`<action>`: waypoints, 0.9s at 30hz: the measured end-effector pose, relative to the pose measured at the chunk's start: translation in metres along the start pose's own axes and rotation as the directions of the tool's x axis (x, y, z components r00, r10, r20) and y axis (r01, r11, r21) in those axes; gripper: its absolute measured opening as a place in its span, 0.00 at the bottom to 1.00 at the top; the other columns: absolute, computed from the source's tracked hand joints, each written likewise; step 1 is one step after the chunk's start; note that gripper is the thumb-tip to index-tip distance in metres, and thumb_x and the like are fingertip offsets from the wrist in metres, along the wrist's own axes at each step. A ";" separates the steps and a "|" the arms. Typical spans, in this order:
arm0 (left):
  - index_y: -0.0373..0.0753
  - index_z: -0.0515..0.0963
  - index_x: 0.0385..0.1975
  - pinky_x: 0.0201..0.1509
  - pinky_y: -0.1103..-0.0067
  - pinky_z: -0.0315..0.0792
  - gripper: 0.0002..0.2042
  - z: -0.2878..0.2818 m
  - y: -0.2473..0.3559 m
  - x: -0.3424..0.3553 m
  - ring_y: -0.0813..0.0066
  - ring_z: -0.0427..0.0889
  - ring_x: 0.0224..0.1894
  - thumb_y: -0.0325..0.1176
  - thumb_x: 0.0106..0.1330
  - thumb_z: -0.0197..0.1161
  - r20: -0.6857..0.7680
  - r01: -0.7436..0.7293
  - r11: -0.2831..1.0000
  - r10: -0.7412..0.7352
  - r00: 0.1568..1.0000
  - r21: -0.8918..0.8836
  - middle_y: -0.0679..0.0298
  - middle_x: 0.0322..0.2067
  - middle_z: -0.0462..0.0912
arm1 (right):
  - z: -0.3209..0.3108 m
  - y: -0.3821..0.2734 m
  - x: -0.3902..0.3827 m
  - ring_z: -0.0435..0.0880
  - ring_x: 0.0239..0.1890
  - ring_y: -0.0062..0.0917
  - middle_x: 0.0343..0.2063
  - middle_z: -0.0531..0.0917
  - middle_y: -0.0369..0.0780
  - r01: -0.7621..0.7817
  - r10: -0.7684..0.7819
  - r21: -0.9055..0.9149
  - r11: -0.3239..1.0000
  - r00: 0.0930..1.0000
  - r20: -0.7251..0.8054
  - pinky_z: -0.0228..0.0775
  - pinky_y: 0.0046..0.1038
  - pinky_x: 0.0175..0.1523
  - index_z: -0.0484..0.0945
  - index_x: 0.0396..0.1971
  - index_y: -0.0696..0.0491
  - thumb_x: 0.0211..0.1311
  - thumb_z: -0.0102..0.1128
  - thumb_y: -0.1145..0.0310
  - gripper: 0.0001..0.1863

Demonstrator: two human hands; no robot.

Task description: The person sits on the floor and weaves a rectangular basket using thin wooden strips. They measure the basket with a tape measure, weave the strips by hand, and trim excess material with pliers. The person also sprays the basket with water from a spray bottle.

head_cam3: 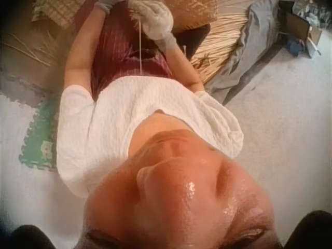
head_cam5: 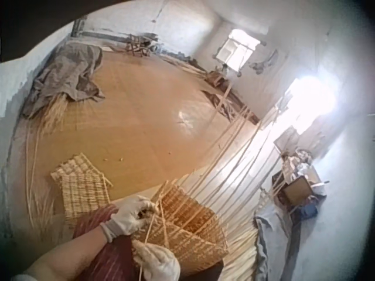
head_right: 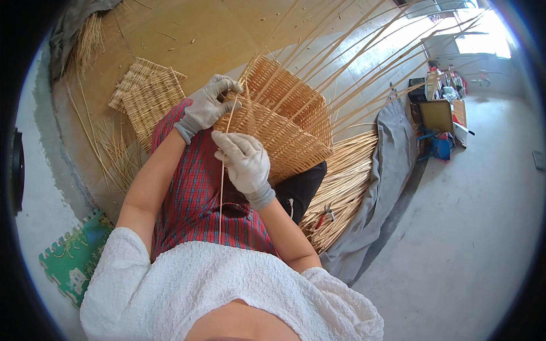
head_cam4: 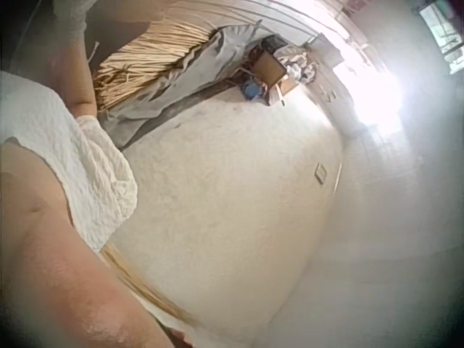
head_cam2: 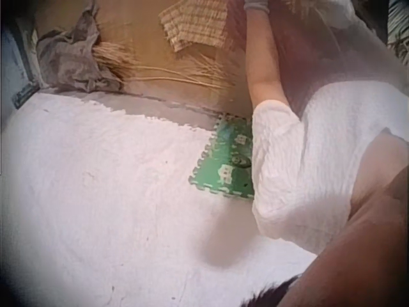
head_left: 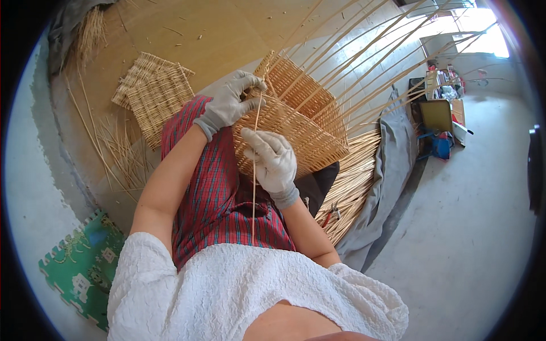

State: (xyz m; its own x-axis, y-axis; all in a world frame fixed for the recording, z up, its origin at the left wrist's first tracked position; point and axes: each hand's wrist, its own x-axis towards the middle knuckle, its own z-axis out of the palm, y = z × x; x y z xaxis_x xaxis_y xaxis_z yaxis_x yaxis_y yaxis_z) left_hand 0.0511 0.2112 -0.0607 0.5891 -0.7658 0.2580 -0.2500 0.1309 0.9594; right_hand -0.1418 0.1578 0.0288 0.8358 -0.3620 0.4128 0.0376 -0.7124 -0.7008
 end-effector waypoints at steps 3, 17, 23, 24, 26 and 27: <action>0.40 0.81 0.42 0.48 0.78 0.73 0.20 -0.005 0.005 0.003 0.75 0.74 0.42 0.43 0.57 0.79 0.021 -0.045 0.995 0.043 0.999 0.090 0.67 0.43 0.74 | -0.001 0.048 -0.024 0.87 0.42 0.31 0.43 0.87 0.42 0.128 -0.111 0.056 0.990 0.965 -0.238 0.81 0.30 0.48 0.83 0.48 0.59 0.69 0.61 0.74 0.11; 0.36 0.70 0.28 0.35 0.69 0.73 0.34 0.052 0.022 0.005 0.66 0.71 0.32 0.60 0.46 0.82 -0.411 0.150 0.845 0.088 0.907 0.513 0.60 0.32 0.69 | -0.044 0.036 0.113 0.86 0.36 0.25 0.44 0.87 0.44 -0.234 0.087 -0.314 0.920 0.904 -0.418 0.78 0.27 0.42 0.72 0.68 0.50 0.67 0.63 0.72 0.28; 0.37 0.73 0.36 0.44 0.70 0.74 0.29 0.058 0.017 -0.004 0.65 0.74 0.39 0.52 0.50 0.82 -0.409 0.098 0.938 0.050 0.911 0.333 0.62 0.36 0.74 | -0.050 0.101 -0.051 0.84 0.36 0.17 0.44 0.87 0.45 -0.191 0.114 -0.147 0.970 0.900 -0.420 0.79 0.24 0.43 0.71 0.67 0.55 0.71 0.52 0.80 0.25; 0.38 0.74 0.37 0.46 0.70 0.74 0.28 0.057 0.004 -0.007 0.64 0.75 0.42 0.50 0.50 0.83 -0.427 0.022 0.962 0.100 0.899 0.272 0.62 0.35 0.76 | -0.045 0.092 -0.059 0.84 0.36 0.17 0.44 0.87 0.44 -0.226 0.156 -0.110 0.968 0.883 -0.444 0.79 0.23 0.43 0.72 0.66 0.56 0.71 0.52 0.81 0.25; 0.36 0.76 0.46 0.54 0.75 0.75 0.22 0.055 -0.007 -0.016 0.72 0.76 0.51 0.37 0.58 0.79 -0.436 -0.040 0.996 0.003 0.900 -0.076 0.63 0.43 0.79 | -0.044 0.047 -0.050 0.85 0.37 0.18 0.45 0.88 0.43 -0.452 0.481 0.164 0.877 0.818 -0.315 0.80 0.23 0.44 0.73 0.65 0.56 0.70 0.55 0.81 0.24; 0.35 0.76 0.49 0.56 0.77 0.75 0.21 0.054 -0.006 -0.018 0.73 0.76 0.52 0.34 0.60 0.77 -0.408 -0.011 0.973 -0.087 0.909 -0.231 0.63 0.45 0.80 | -0.030 0.040 -0.033 0.82 0.31 0.15 0.37 0.86 0.36 -0.279 0.254 -0.041 0.959 0.919 -0.300 0.78 0.22 0.36 0.69 0.69 0.52 0.65 0.61 0.80 0.31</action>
State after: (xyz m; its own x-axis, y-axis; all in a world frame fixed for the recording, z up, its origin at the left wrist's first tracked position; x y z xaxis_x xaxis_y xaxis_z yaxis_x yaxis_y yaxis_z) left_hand 0.0008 0.1906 -0.0775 0.8705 -0.4506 0.1979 -0.0722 0.2808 0.9570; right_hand -0.1844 0.1236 0.0048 0.6134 -0.6945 0.3761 -0.2195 -0.6074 -0.7635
